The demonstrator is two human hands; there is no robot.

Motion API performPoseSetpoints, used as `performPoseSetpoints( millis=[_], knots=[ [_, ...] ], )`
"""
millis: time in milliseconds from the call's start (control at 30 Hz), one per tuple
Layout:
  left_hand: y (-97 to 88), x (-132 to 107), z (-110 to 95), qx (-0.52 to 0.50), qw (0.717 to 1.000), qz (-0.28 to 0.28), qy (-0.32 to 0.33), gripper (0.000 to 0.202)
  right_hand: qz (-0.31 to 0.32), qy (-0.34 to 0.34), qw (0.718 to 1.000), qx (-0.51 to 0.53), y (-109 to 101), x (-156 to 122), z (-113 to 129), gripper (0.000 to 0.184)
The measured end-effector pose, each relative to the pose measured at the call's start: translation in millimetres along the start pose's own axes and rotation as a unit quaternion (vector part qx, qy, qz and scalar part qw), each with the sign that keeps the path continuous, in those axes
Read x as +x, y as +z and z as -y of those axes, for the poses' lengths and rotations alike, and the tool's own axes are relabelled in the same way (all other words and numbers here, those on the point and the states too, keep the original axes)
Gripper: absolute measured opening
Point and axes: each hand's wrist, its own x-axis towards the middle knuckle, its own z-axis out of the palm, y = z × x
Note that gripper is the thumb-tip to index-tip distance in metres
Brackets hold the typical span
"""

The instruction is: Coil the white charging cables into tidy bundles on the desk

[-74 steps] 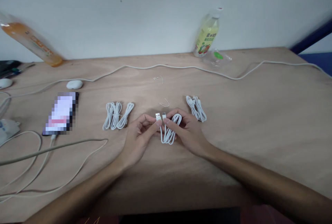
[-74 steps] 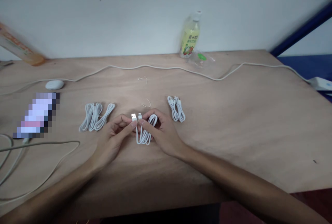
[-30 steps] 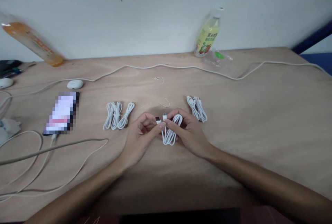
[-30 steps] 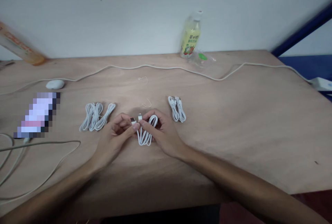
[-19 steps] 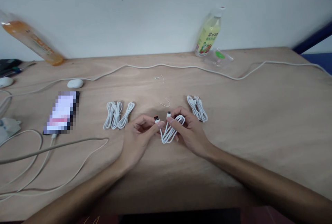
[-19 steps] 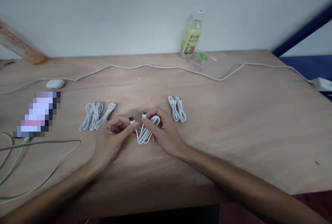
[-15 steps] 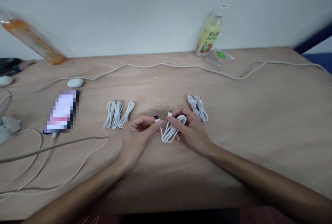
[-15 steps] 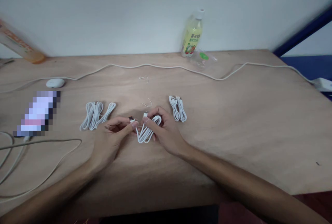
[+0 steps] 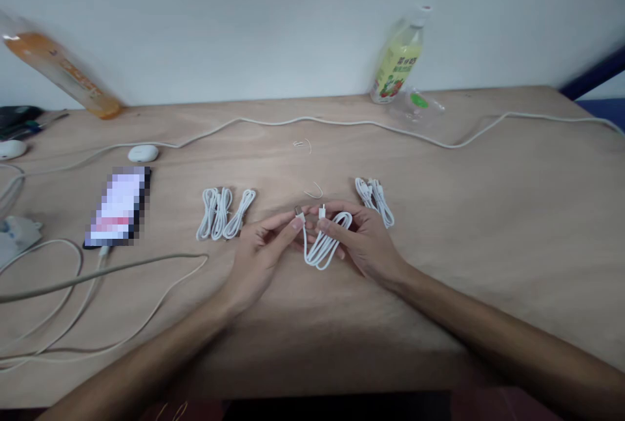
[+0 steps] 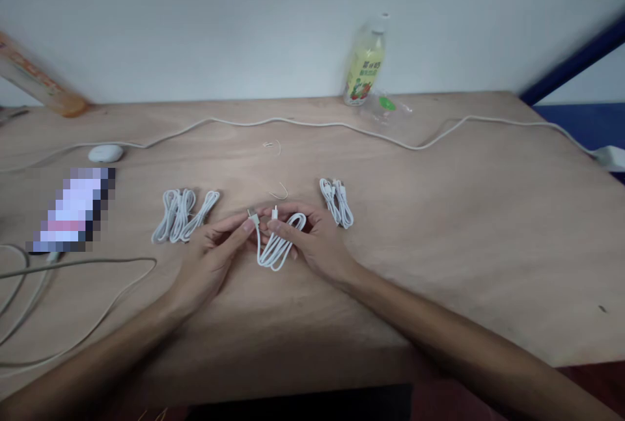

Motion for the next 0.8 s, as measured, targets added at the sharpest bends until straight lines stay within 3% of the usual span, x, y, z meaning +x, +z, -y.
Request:
performPoseSetpoints(
  millis=[200, 500, 800],
  knots=[
    [-2.5, -0.2, 4.8, 0.016, 1.0, -0.001, -0.007, 0.036, -0.012, 0.028, 0.999, -0.014, -1.0, 0.4, 0.4, 0.043],
    [-1.1, 2.3, 1.8, -0.002, 1.0, -0.023, -0.005, 0.026, -0.016, 0.037, 0.999, 0.019, 2.2, -1.5, 0.8, 0.045],
    [0.2, 1.5, 2.8, -0.024, 0.999, -0.028, -0.004, 0.022, -0.052, 0.012, 0.998, -0.042, -1.7, -0.6, -1.6, 0.032]
  ],
)
